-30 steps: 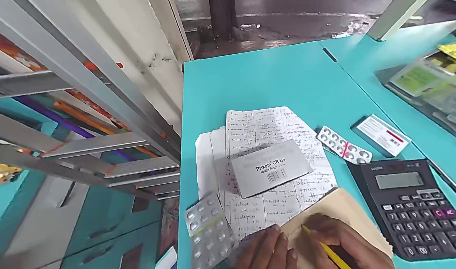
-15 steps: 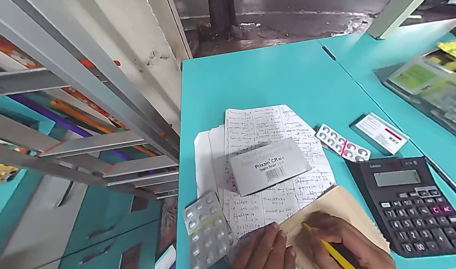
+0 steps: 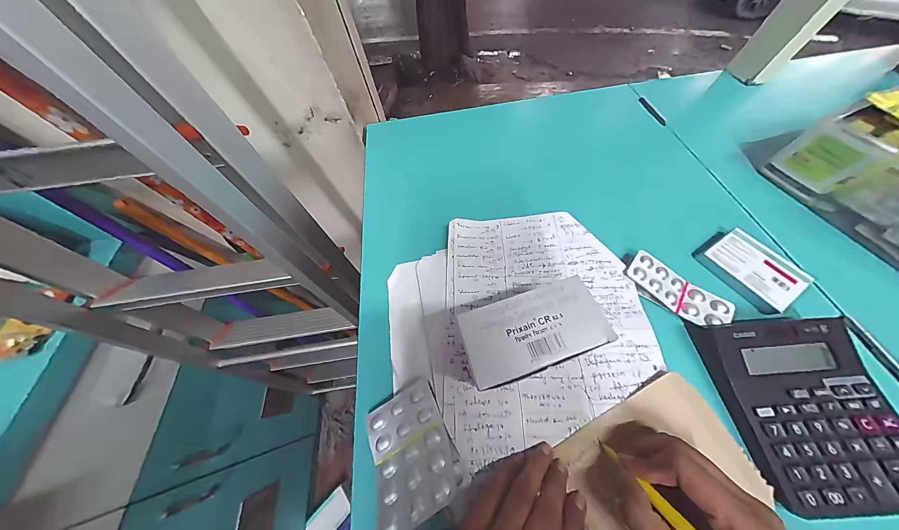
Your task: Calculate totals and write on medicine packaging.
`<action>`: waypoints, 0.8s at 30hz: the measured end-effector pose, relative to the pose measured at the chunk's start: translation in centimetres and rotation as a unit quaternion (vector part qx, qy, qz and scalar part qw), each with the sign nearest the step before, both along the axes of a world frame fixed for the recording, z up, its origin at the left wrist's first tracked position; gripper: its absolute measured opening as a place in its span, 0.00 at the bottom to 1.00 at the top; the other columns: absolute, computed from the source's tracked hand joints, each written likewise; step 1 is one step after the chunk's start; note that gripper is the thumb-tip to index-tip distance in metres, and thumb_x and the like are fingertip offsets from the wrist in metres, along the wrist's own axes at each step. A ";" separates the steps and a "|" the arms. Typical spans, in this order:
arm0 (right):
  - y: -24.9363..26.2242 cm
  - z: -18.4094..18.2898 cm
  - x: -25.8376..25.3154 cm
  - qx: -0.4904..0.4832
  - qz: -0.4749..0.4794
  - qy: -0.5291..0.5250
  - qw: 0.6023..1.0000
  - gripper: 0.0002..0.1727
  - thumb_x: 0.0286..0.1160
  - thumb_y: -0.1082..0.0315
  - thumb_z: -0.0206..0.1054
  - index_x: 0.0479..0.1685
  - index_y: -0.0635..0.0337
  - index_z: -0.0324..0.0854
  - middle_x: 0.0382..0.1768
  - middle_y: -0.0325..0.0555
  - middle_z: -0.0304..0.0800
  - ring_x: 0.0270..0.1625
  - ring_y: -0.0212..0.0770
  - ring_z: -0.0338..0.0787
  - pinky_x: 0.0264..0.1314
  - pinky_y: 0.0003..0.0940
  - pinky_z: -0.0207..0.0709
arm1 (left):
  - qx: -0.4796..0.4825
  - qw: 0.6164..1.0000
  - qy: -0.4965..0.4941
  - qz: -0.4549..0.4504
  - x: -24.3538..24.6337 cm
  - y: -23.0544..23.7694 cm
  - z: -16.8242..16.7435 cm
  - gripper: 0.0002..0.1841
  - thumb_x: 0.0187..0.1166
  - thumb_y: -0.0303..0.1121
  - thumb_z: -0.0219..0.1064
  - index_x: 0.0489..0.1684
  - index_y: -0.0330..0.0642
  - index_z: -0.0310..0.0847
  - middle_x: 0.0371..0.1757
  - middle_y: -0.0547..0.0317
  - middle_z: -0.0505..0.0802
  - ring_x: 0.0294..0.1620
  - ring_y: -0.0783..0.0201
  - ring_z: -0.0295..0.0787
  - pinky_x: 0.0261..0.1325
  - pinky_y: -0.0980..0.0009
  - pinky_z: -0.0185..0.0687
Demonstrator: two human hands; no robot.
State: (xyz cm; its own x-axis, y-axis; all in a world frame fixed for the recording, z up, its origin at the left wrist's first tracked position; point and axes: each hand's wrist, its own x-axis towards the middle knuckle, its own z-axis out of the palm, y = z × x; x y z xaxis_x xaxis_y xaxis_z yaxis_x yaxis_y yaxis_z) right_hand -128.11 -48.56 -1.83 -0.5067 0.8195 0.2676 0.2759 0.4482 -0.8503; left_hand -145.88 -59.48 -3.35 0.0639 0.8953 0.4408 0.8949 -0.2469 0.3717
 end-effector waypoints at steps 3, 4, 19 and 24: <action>0.0 0.0 0.2 -0.003 -0.005 0.001 1.000 0.07 0.66 0.72 0.73 0.31 0.67 0.82 0.35 0.50 0.89 0.44 0.27 0.88 0.48 0.16 0.81 | 0.000 1.000 0.001 0.001 0.1 0.0 0.0 0.15 0.86 0.42 0.64 0.49 0.43 0.94 0.55 0.51 0.96 0.66 0.54 0.90 0.73 0.64 0.79; 0.0 -0.1 0.2 -0.006 -0.008 0.007 1.000 0.07 0.67 0.72 0.73 0.32 0.67 0.82 0.36 0.49 0.89 0.44 0.26 0.88 0.47 0.16 0.81 | 0.002 1.000 0.002 0.001 0.0 0.0 0.0 0.15 0.86 0.42 0.64 0.49 0.43 0.94 0.55 0.51 0.96 0.66 0.54 0.90 0.73 0.63 0.79; -0.4 1.0 -0.3 -0.026 0.062 0.026 0.997 0.08 0.73 0.71 0.70 0.35 0.71 0.83 0.36 0.52 0.89 0.44 0.30 0.87 0.50 0.21 0.80 | -0.032 0.999 -0.007 0.041 0.2 0.4 0.1 0.26 0.83 0.55 0.63 0.59 0.42 0.91 0.66 0.48 0.92 0.76 0.49 0.82 0.84 0.52 0.66; -0.2 0.2 -0.1 -0.015 0.058 0.015 0.998 0.06 0.71 0.72 0.70 0.35 0.67 0.80 0.36 0.51 0.89 0.43 0.29 0.89 0.48 0.20 0.83 | -0.059 0.997 -0.025 0.051 0.1 0.4 0.1 0.27 0.81 0.58 0.64 0.62 0.45 0.90 0.71 0.49 0.89 0.80 0.49 0.78 0.86 0.50 0.63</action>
State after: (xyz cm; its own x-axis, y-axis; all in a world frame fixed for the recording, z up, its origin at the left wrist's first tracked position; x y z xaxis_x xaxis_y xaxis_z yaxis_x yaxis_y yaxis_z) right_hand -128.21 -48.72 -1.66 -0.5904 0.7641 0.2599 0.1985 0.4495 -0.8709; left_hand -145.79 -59.06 -3.30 -0.0496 0.9420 0.3320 0.8926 -0.1073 0.4379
